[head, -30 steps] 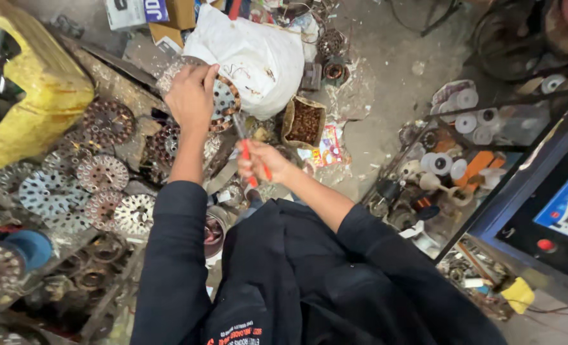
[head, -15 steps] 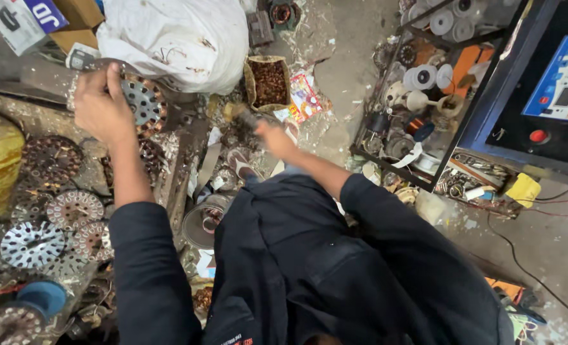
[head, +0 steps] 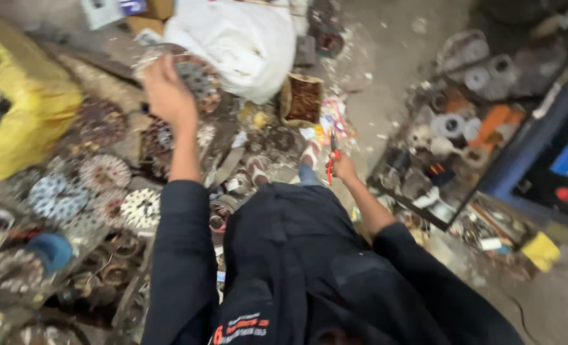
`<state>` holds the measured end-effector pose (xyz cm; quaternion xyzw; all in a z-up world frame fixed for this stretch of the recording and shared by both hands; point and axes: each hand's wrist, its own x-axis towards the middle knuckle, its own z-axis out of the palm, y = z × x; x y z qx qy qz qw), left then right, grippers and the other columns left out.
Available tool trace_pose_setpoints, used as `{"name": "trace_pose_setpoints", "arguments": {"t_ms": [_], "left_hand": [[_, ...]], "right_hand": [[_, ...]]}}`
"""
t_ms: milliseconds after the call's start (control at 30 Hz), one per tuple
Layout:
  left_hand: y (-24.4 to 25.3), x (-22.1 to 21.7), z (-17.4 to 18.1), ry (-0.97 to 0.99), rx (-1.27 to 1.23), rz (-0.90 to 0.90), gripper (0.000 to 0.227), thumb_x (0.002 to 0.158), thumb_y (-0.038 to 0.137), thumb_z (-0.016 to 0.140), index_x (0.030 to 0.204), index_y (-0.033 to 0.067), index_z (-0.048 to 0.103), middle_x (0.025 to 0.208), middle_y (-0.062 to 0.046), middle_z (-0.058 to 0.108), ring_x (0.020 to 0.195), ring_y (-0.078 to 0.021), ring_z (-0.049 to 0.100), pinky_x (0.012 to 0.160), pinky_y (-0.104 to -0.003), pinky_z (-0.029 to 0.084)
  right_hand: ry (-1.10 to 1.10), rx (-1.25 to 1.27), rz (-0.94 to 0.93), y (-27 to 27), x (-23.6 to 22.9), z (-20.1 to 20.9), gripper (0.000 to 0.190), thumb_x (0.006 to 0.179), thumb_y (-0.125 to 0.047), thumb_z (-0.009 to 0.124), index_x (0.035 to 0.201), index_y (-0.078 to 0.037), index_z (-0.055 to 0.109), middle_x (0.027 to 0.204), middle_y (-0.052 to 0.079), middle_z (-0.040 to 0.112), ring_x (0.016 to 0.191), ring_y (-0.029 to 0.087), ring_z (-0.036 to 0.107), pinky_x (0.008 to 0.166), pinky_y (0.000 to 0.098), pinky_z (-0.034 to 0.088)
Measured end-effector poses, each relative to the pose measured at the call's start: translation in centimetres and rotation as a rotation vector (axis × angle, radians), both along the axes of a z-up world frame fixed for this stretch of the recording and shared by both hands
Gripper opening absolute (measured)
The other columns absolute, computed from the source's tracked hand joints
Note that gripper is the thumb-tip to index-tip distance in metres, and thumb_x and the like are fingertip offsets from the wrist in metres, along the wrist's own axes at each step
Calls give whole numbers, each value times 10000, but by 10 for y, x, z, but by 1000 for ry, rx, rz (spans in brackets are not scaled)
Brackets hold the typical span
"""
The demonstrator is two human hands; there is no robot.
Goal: The person uses red-handled shears to trim copper-colored material from the edges of circular metal parts with multiple holes. They repeatedly pick up parts, trim them, and place them back on a cluttered workbench.
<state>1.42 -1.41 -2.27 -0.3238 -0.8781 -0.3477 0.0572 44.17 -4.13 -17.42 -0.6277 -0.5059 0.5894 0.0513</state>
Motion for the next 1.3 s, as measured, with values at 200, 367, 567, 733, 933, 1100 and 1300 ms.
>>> {"name": "trace_pose_setpoints", "arguments": {"t_ms": [200,367,567,733,933,1100,1300], "left_hand": [[12,-13,24,177,-328,-245,556,946,576,741,1115,50,684,1147,-158,615,1078,-383,593,829,-503,492],[12,-9,41,9,-145,-388,293,950,439,742,1100,188,764,1096,-103,642,1041,-330,616,819,-479,501],[13,-9,28,54,-110,-395,230,966,406,729,975,197,824,992,-66,711,938,-336,643,773,-465,510],[6,-10,22,141,-180,-391,275,1023,432,695,1006,186,817,1008,-83,708,925,-339,670,772,-470,518],[-10,1,22,192,-282,-395,311,1086,469,634,1091,205,800,1092,-78,730,901,-335,684,711,-483,527],[17,-13,25,230,-301,-379,332,1091,491,611,1095,220,803,1047,-93,716,907,-353,682,707,-484,527],[12,-6,26,208,-324,-374,355,1076,502,594,1063,214,800,1033,-76,722,910,-342,690,714,-469,535]], "right_hand": [[-122,482,509,5,-84,55,230,1047,-347,577,1157,-168,669,818,194,726,780,409,715,703,552,523],[14,671,617,15,-159,121,254,1048,-327,576,1117,-85,609,749,229,680,748,454,677,685,576,508],[-115,750,760,33,-185,148,232,1042,-294,565,1064,-67,612,691,242,674,685,468,667,633,586,499],[-136,889,792,13,-194,100,218,910,-152,604,1057,9,597,679,219,674,630,412,685,561,532,514],[-101,890,786,-2,-185,65,412,908,-152,597,1263,47,534,666,209,658,565,390,670,508,509,513],[-27,832,800,27,-204,79,490,1028,-279,570,1253,141,458,647,228,643,580,415,674,526,521,527],[128,797,765,34,-205,72,271,1093,-283,521,1107,-12,513,693,228,658,657,426,671,576,542,518]]}}
